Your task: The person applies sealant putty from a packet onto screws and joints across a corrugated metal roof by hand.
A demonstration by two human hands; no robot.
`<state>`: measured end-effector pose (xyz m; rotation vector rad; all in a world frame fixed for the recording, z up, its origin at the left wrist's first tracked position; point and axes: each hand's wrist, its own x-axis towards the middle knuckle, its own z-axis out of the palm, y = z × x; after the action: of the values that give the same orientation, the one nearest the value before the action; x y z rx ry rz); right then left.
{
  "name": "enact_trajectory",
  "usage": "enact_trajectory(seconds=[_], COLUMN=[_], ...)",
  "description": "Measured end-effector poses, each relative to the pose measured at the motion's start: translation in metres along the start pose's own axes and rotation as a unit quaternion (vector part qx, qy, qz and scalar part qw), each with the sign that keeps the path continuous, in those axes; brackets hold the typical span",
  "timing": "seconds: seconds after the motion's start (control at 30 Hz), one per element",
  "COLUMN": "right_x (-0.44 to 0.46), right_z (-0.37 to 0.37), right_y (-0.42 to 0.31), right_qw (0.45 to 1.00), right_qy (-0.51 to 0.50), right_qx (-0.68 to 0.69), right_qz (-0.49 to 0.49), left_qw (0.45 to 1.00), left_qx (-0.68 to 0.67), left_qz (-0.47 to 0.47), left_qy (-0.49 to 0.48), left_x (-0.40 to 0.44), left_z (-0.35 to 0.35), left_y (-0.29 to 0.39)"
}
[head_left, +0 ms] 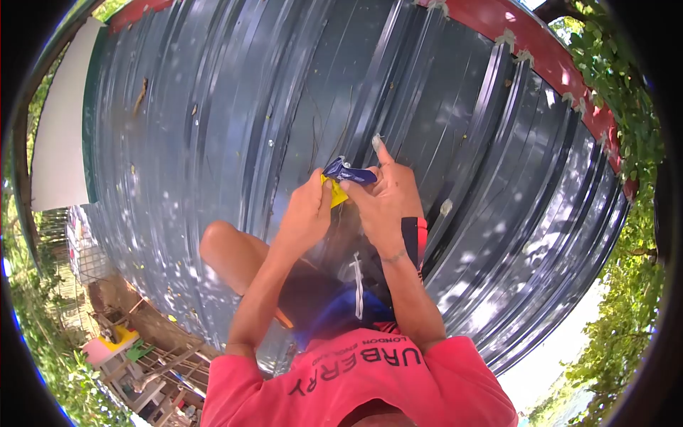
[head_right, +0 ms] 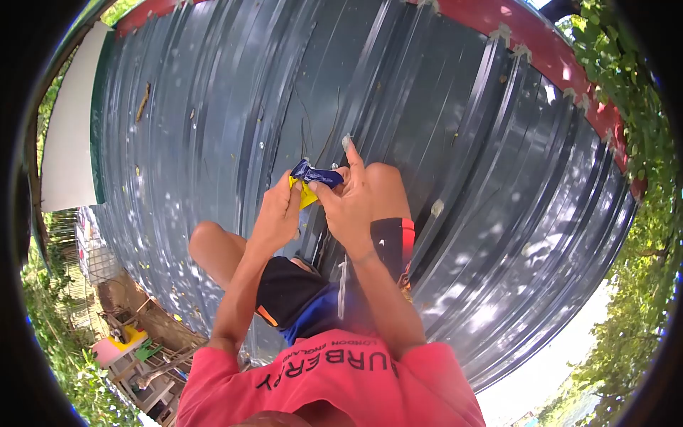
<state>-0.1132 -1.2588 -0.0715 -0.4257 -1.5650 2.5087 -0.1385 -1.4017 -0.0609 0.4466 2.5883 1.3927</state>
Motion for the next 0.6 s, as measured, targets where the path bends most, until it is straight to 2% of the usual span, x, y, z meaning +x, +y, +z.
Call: enact_trajectory(seconds=[0.13,0.23,0.3,0.33,0.4,0.47,0.6], right_x=[-0.002,-0.007,-0.008,-0.008,0.002,0.013,0.021], right_z=[-0.003,-0.011,-0.022,-0.028,-0.049,-0.067,-0.065], right_y=[0.017,0.014,0.001,-0.005,-0.007,-0.017,-0.024], right_qw=[0.999,0.996,0.997,0.997,0.998,0.997,0.998], right_qy=[0.032,0.048,0.005,-0.019,-0.001,0.023,-0.018], right_qx=[-0.003,-0.049,-0.038,-0.032,-0.018,0.016,-0.042], right_qz=[0.006,0.058,0.065,0.07,0.057,0.077,0.053], left_qw=[0.999,0.996,0.991,0.992,0.994,0.995,0.991], left_qx=[-0.01,-0.008,0.005,-0.009,-0.038,-0.04,0.015], left_qz=[0.002,-0.004,-0.018,-0.027,-0.047,-0.014,0.032], left_qy=[-0.047,-0.086,-0.13,-0.119,-0.093,-0.089,-0.128], left_x=[0.007,0.01,0.013,0.015,0.019,0.024,0.047], left_z=[0.001,0.004,-0.004,-0.01,-0.025,-0.044,-0.068], left_y=[-0.006,-0.012,-0.009,-0.011,-0.017,-0.016,-0.009])
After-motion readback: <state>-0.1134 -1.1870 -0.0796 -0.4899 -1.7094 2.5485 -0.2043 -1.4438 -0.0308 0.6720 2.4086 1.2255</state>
